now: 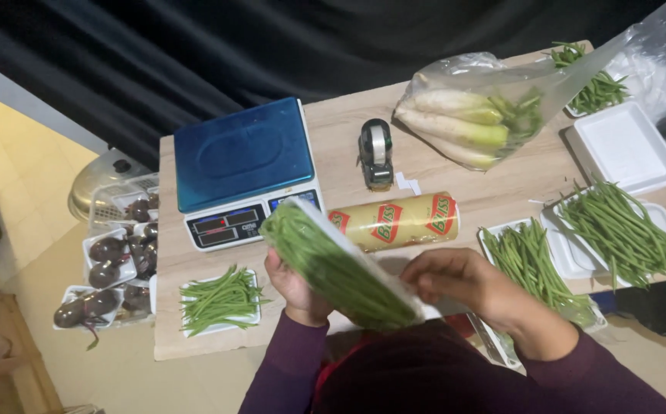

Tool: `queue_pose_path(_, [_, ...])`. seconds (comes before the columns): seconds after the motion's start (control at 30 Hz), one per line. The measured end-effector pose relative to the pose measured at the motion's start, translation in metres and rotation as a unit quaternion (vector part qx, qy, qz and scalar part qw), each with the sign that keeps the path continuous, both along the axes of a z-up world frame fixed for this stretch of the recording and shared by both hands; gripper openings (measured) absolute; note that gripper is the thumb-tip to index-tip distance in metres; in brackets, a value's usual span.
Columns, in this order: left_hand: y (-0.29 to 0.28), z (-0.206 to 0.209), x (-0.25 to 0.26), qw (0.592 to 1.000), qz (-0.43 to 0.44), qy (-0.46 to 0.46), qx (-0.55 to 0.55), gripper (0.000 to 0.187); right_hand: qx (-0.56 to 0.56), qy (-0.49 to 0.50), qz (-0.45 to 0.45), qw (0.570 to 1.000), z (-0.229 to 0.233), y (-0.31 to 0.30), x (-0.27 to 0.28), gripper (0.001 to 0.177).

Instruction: Portioning long beans into plastic trays and wrapping them with plastic film for retail sale.

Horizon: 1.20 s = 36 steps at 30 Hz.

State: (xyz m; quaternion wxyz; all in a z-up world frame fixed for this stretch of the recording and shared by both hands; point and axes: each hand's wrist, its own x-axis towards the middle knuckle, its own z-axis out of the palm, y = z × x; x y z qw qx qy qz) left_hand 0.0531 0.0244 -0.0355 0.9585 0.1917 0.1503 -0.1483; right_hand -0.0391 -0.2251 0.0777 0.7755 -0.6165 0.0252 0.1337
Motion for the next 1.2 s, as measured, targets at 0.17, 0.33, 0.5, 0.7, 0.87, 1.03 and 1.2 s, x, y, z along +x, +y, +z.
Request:
queue_pose_path(0.17, [0.004,0.020,0.002,0.977,-0.017,-0.145,-0.153,0.059,0.001,-0.003,0.111,0.994,0.019,0.008,-0.001,0.021])
queue_pose_path(0.33, [0.004,0.027,0.001,0.969,-0.008,-0.196,-0.150,0.066,-0.060,-0.039,0.090,0.993,0.031,0.014,0.001,0.010])
queue_pose_path(0.5, [0.011,0.027,0.000,0.968,-0.002,-0.207,-0.142,0.065,-0.174,-0.149,0.079,0.970,0.045,0.013,0.007,0.008])
queue_pose_path(0.7, [0.012,0.026,0.001,0.973,0.005,-0.161,-0.164,0.062,-0.191,-0.417,0.103,0.883,0.046,0.019,0.019,0.012])
queue_pose_path(0.87, [0.007,0.034,0.001,0.979,0.034,-0.149,-0.136,0.058,-0.087,-0.392,0.115,0.909,0.022,0.018,0.023,0.010])
queue_pose_path(1.03, [0.006,0.035,0.002,0.983,0.037,-0.144,-0.106,0.060,0.080,-0.323,0.046,0.942,-0.036,0.022,0.030,0.010])
queue_pose_path(1.2, [0.002,0.042,0.001,0.987,0.035,-0.137,-0.078,0.063,0.087,-0.300,0.052,0.949,-0.028,0.022,0.027,0.009])
